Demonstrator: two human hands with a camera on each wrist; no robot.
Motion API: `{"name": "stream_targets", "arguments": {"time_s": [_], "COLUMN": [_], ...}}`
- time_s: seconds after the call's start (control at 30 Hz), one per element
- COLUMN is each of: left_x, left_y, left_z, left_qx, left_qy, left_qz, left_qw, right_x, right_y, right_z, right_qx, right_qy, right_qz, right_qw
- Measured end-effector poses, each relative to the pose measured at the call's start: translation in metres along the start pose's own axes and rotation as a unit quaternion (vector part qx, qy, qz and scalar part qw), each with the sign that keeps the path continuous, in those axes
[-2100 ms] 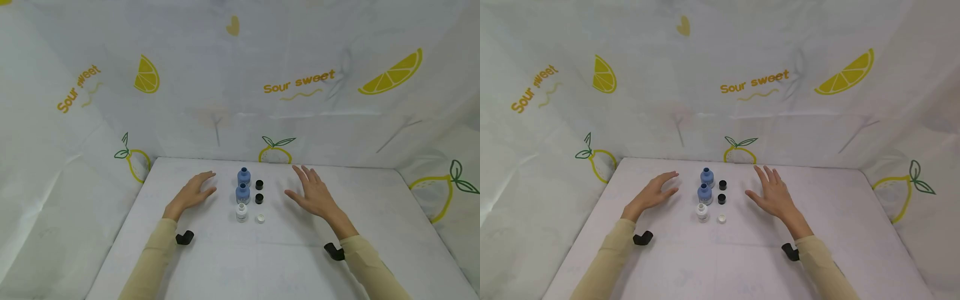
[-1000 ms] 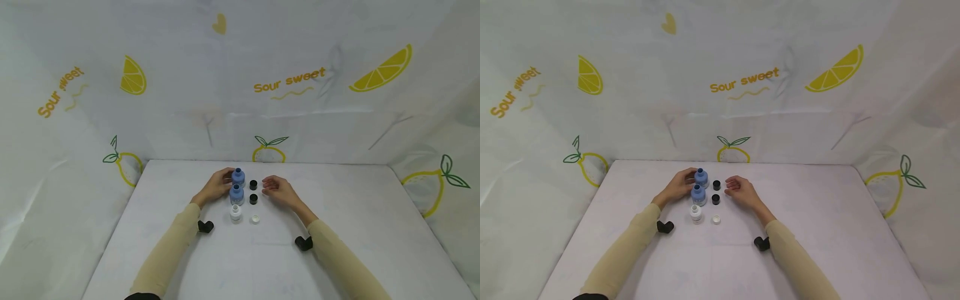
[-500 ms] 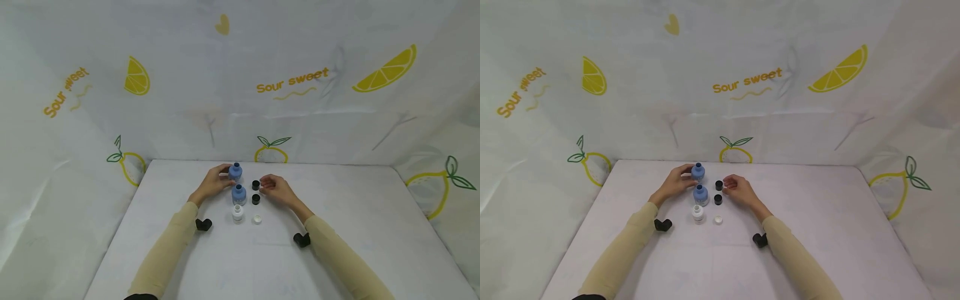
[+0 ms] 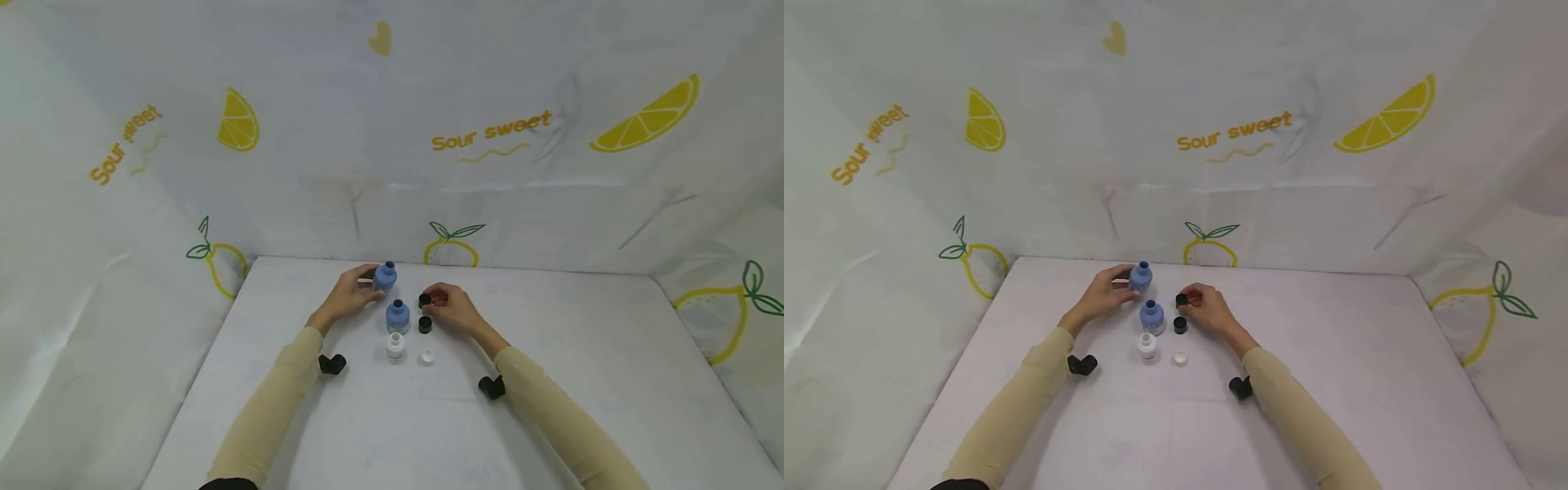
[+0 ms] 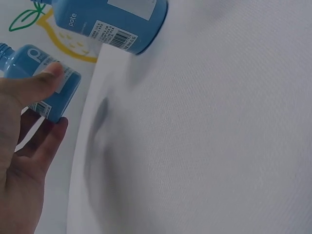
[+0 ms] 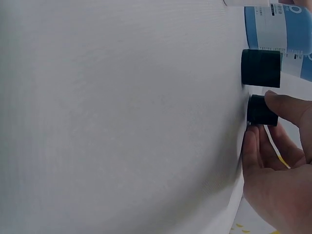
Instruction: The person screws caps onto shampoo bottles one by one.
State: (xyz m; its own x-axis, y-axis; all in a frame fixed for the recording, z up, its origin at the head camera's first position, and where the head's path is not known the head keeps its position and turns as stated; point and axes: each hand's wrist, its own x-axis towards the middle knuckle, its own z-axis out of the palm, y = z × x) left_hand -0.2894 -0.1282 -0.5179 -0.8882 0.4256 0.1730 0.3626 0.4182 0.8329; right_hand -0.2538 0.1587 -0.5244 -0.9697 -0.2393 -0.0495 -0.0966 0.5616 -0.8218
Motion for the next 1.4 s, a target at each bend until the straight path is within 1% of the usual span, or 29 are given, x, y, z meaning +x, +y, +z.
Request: {"name": "stream_targets", "arguments": {"time_s": [0.23, 0.3, 0.43, 0.6, 0.7, 0.8, 0.93, 1.13, 1.4], "left_x": [0.001, 0.002, 0.003, 0.005, 0.007, 0.008, 0.009, 0.009, 0.009], "left_y": [0.003, 0.004, 0.005, 0.005, 0.006, 0.009, 0.012, 0.013, 0.016], "left_z": [-0.004, -0.004, -0.005, -0.004, -0.003, -0.001, 0.002, 0.004, 0.005], "left_qx": [0.005, 0.005, 0.015, 0.026, 0.028, 0.033, 0.043, 0.058, 0.059], "left_qy": [0.009, 0.008, 0.007, 0.005, 0.002, -0.004, -0.012, -0.021, -0.029], "left_qz": [-0.001, 0.001, 0.014, 0.026, 0.030, 0.034, 0.041, 0.051, 0.047], "left_qw": [0.9999, 1.0000, 0.9998, 0.9993, 0.9991, 0.9989, 0.9982, 0.9968, 0.9967], "right_x": [0.001, 0.001, 0.002, 0.003, 0.005, 0.007, 0.009, 0.009, 0.008], "right_y": [0.001, -0.002, -0.011, -0.024, -0.031, -0.037, -0.043, -0.046, -0.046], "right_z": [-0.003, -0.006, -0.012, -0.022, -0.024, -0.025, -0.022, -0.019, -0.020], "right_qx": [-0.006, -0.007, -0.001, 0.012, 0.021, 0.027, 0.019, 0.010, 0.012], "right_qy": [0.004, 0.008, 0.016, 0.026, 0.033, 0.036, 0.038, 0.036, 0.043], "right_qz": [-0.005, -0.004, -0.015, -0.044, -0.054, -0.067, -0.087, -0.092, -0.094], "right_qw": [1.000, 1.000, 1.000, 0.999, 0.998, 0.997, 0.995, 0.995, 0.995]}}
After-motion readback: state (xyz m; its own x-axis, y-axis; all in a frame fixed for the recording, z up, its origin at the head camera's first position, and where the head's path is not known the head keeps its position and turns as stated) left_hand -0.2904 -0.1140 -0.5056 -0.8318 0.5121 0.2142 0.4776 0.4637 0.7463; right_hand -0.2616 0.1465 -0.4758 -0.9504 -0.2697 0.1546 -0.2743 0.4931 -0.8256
